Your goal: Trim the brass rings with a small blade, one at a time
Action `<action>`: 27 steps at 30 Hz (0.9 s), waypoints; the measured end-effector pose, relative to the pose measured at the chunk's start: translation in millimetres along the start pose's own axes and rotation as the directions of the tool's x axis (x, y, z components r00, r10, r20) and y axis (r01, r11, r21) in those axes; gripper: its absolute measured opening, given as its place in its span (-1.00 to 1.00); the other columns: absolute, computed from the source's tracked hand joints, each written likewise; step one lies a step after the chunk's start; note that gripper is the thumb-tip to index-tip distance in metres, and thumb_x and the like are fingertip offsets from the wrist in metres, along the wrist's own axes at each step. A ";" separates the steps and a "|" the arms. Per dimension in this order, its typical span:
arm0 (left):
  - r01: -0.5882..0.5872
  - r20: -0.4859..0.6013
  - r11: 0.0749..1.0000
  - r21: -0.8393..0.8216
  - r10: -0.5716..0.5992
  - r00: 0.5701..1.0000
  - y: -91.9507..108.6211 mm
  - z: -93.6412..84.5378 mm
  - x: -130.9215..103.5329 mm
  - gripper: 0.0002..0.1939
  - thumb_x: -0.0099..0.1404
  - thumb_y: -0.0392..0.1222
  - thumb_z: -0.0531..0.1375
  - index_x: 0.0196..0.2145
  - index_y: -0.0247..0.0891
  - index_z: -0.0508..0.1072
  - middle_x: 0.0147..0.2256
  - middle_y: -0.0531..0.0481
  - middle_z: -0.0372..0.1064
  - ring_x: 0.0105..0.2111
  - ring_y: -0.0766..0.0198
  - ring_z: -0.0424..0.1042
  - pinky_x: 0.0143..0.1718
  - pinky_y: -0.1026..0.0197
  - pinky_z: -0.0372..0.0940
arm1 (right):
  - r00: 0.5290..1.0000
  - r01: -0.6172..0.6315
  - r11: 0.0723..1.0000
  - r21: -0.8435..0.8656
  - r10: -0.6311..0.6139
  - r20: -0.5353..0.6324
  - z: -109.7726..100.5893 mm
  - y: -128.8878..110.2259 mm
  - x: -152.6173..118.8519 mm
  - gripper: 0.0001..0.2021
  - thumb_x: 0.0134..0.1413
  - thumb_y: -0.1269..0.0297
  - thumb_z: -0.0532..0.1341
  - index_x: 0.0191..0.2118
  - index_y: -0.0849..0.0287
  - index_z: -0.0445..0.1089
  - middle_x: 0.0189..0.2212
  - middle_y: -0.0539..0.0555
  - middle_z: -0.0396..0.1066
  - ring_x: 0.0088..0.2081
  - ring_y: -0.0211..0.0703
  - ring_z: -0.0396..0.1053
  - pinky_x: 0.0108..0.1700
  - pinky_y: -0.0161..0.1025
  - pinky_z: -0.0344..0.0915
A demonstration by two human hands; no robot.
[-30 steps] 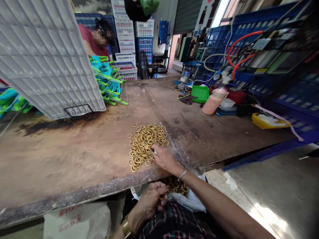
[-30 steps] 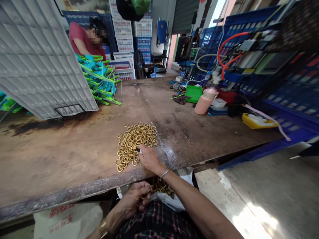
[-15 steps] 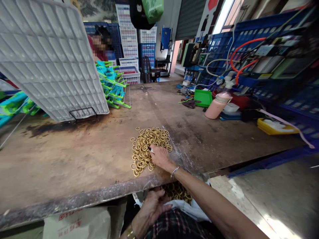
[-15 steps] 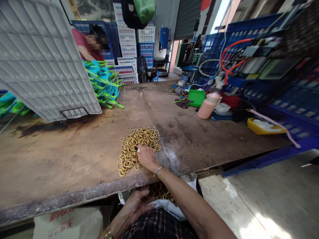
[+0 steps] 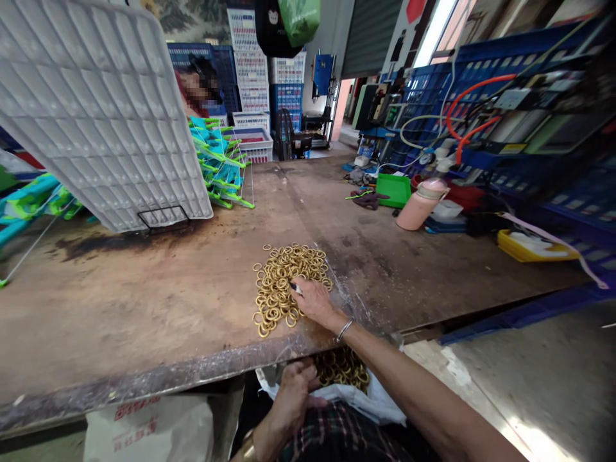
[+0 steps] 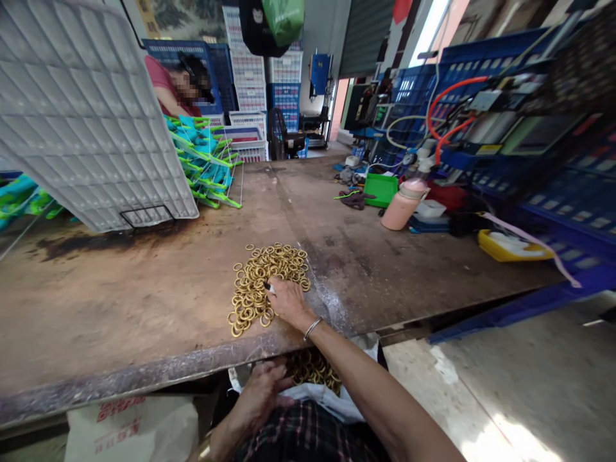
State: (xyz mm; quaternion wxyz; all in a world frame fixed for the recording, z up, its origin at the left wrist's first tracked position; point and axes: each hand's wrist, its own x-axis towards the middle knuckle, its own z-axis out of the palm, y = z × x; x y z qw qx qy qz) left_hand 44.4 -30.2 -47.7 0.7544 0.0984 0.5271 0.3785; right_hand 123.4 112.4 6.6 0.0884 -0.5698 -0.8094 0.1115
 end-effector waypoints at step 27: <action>-0.353 0.043 0.901 0.251 0.354 0.934 27.3 13.6 -21.6 -0.62 0.03 0.13 0.15 -0.41 -0.27 0.26 -0.56 0.07 0.29 -0.67 0.37 0.28 -0.78 0.39 0.08 | 0.991 0.049 0.922 0.384 0.004 -0.137 4.4 29.9 -42.2 -0.81 0.04 0.32 0.00 -0.47 0.17 0.31 -0.58 -0.05 0.31 -0.53 -0.32 0.17 -0.46 -0.41 0.01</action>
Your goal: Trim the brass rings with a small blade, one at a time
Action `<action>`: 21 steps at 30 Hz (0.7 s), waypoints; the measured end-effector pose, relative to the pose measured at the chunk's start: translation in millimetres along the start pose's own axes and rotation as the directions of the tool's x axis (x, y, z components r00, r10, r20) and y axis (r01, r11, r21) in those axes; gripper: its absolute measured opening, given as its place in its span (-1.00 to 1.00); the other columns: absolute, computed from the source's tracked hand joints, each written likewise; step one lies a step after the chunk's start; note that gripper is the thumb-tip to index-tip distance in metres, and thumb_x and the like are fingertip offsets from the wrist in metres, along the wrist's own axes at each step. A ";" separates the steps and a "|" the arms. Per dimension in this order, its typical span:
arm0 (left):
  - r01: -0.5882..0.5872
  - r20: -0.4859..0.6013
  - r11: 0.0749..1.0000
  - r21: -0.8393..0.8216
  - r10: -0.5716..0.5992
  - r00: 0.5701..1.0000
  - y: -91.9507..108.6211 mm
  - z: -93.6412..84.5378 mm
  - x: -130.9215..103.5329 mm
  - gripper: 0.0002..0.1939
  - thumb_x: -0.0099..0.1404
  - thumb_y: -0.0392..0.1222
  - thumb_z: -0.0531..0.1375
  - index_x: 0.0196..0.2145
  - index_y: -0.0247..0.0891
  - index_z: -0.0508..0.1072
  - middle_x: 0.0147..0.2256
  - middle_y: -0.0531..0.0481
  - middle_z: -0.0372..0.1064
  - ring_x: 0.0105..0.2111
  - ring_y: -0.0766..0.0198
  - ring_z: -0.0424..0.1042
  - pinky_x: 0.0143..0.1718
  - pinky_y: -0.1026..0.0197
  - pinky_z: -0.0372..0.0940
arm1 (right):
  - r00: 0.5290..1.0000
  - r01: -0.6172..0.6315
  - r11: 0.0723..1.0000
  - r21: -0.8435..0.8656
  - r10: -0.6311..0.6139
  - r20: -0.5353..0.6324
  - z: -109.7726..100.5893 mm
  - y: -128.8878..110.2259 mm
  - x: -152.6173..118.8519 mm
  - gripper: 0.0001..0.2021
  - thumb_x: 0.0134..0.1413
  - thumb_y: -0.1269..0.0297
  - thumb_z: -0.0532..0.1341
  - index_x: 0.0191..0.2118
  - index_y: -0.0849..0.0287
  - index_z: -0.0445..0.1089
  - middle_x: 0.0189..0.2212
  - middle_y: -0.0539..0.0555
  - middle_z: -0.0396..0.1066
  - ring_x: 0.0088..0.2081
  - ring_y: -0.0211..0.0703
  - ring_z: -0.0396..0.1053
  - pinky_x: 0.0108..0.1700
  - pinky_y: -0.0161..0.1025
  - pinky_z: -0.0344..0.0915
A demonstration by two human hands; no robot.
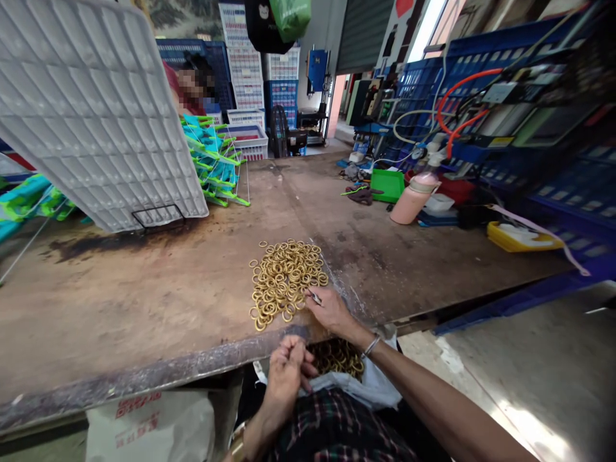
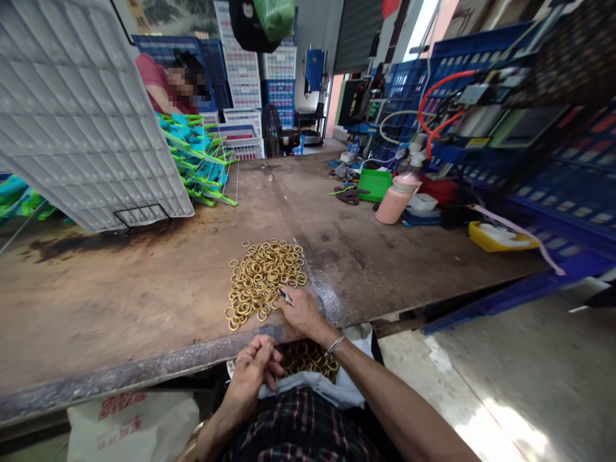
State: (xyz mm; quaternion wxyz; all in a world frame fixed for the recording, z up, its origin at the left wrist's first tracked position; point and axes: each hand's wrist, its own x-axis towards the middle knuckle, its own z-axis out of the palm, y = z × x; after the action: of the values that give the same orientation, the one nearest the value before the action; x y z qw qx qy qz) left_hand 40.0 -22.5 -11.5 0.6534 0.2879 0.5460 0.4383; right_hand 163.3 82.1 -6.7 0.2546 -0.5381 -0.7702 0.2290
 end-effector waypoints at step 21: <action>0.085 0.089 0.955 -0.286 -0.061 0.994 9.6 6.5 2.7 -0.73 -0.03 -0.19 0.28 -0.39 -0.32 0.30 -0.62 0.11 0.29 -0.72 0.47 0.19 -0.74 0.41 0.10 | 0.987 -0.023 0.987 -0.159 0.048 0.156 -8.8 -9.3 -85.1 -0.84 0.04 0.36 0.04 -0.31 0.15 0.36 -0.43 0.02 0.44 -0.38 -0.25 0.35 -0.37 -0.39 0.07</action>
State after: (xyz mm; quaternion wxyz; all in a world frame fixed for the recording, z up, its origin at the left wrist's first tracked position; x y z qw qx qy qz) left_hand 43.9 -15.0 -3.0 0.7254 0.1862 0.4599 0.4771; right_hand 187.1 -0.6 -6.6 0.1451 -0.5501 -0.7938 0.2147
